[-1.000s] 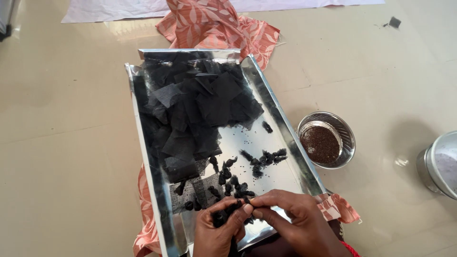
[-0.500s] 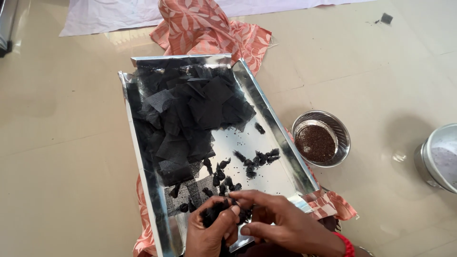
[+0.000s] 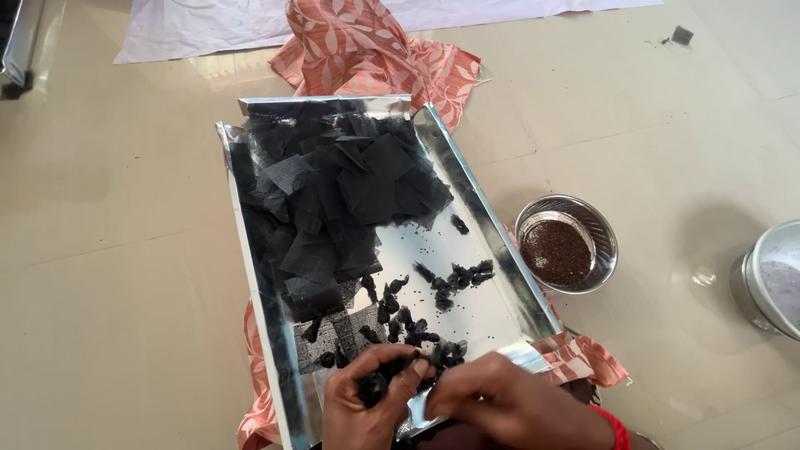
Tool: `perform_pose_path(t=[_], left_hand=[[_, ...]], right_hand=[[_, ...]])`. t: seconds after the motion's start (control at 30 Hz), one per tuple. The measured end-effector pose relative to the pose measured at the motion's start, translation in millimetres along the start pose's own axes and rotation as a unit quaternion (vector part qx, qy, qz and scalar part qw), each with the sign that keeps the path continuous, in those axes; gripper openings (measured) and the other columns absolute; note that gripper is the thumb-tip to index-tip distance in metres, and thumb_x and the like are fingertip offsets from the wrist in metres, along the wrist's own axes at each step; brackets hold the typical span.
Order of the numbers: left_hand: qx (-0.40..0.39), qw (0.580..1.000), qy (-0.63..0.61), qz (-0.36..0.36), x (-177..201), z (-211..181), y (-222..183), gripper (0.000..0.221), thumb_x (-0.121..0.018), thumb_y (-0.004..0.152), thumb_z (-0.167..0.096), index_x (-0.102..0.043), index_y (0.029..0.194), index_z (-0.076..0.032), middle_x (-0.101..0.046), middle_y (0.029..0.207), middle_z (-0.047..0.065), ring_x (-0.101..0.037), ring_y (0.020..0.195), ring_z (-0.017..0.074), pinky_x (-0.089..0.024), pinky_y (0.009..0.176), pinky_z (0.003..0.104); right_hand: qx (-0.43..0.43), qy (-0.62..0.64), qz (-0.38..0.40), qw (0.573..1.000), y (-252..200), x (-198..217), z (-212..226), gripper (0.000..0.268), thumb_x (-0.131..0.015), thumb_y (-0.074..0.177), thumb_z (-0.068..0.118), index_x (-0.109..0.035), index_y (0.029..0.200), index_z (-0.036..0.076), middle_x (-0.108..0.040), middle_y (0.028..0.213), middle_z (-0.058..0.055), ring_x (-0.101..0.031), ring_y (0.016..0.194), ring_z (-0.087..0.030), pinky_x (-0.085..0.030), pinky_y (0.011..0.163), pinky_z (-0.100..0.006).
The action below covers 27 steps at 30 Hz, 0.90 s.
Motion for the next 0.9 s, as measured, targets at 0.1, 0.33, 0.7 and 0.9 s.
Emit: perform_pose_path(t=[0.1,0.33,0.7,0.9], left_hand=[[0.172,0.974,-0.144,0.018,-7.1,20.8,-5.4,0.015,-0.08,0.081,-0.007,-0.079,0.093,0.002,-0.065,0.054,0.007,-0.051,0.038,0.0114,-0.035,0.033,0.029],[0.248,0.925,-0.278,0.076,-24.0,21.4,-7.1,0.014,-0.075,0.085,-0.004,-0.074,0.099,-0.002,-0.049,0.054,0.0,-0.043,0.041,0.0073,-0.031,0.036,0.025],[0.078,0.995,-0.046,-0.03,-4.0,-1.2,-6.1,0.008,-0.074,0.081,-0.002,-0.074,0.089,-0.001,-0.066,0.066,0.005,-0.054,0.043,0.0084,-0.038,0.038,0.025],[-0.044,0.998,-0.001,0.033,-6.2,-9.5,-2.3,0.008,-0.073,0.091,-0.004,-0.073,0.099,-0.001,-0.075,0.079,0.004,-0.069,0.071,0.0039,-0.053,0.062,0.021]], right_hand=[[0.04,-0.058,-0.041,0.997,9.1,-11.1,1.0,0.021,-0.061,0.096,0.0,-0.073,0.113,0.0,-0.075,0.1,-0.015,-0.076,0.09,-0.028,-0.057,0.076,-0.036],[0.018,-0.171,-0.227,0.959,10.8,42.5,-15.4,0.018,-0.061,0.086,0.0,-0.071,0.101,0.0,-0.076,0.09,-0.012,-0.075,0.079,-0.022,-0.057,0.07,-0.032],[-0.096,0.272,-0.202,0.936,-15.6,35.2,-38.0,0.025,-0.059,0.102,0.014,-0.071,0.091,-0.004,-0.045,0.065,0.003,-0.034,0.059,-0.006,-0.029,0.053,-0.026],[-0.075,0.259,-0.131,0.954,-25.5,25.4,-40.3,0.012,-0.061,0.094,-0.006,-0.071,0.088,-0.007,-0.065,0.074,-0.005,-0.047,0.06,-0.01,-0.037,0.054,-0.028]])
Point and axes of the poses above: each hand's wrist, its own y-axis towards the middle knuckle, its own x-axis out of the back of the hand, z = x × y, the point moved 6 cm from there along y, towards the middle knuckle
